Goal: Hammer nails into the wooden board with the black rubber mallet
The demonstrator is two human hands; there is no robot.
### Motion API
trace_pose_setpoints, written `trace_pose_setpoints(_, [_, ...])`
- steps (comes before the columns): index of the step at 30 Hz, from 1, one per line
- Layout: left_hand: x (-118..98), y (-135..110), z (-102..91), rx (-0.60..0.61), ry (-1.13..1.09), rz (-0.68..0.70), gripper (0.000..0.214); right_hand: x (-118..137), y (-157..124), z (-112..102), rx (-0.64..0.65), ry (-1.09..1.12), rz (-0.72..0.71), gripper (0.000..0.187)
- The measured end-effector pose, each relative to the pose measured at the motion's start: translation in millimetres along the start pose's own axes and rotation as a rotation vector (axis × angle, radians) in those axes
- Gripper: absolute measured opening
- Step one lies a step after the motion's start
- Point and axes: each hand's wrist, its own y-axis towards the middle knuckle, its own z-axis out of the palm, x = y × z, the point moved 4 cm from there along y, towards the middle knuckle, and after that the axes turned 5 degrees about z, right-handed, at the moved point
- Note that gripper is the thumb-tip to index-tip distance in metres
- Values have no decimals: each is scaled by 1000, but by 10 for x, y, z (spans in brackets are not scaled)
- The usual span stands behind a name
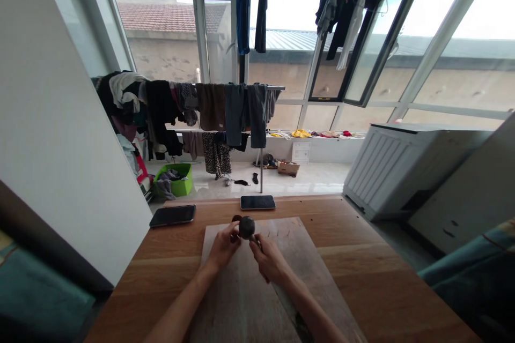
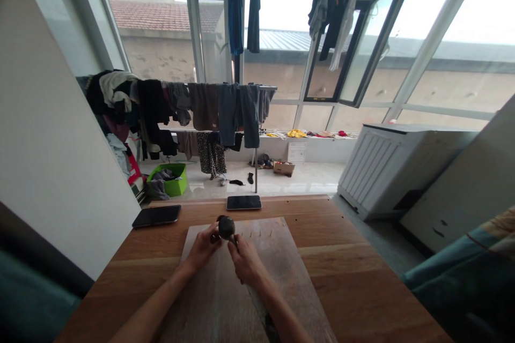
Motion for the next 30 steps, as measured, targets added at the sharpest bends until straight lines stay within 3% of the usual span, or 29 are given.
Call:
trace_pose_setpoints(6, [-7, 2, -53, -21, 142, 26, 48, -249, -430, -410, -84, 29, 33, 38])
trace_pose_setpoints(8, [-161, -29, -84, -76, 217, 110, 35, -409, -609, -582, -126, -1, 91, 42])
trace_pose_setpoints(10, [-421, -68, -30, -49, 297, 250, 20, -558, -735, -720, -185, -63, 137, 45])
trace_pose_setpoints(14, [-1020, -191, 447, 375, 498, 609, 11, -745, -789, -834, -307, -141, 134, 52])
trace_pose_setpoints(16, [-1196, -246, 722, 521, 658, 695, 9, -798, -767, -834, -333, -149, 130, 56])
trace_pose_setpoints(19, [-1303, -273, 1007, 567, 775, 720, 9, -840, -748, -839, -366, -163, 129, 61])
trace_pose_setpoints(21, [-1326, -274, 1070, 541, 773, 736, 8, -838, -753, -858, -400, -174, 107, 63])
trace_pose_setpoints(25, [-1252, -260, 892, 532, 670, 663, 11, -804, -765, -874, -415, -190, 60, 60])
trace_pose_setpoints(27, [-1115, -231, 678, 489, 581, 523, 16, -804, -763, -857, -380, -180, 73, 56])
trace_pose_setpoints(30, [-789, -169, 265, 304, 423, 268, 22, -820, -759, -820, -316, -141, 106, 52])
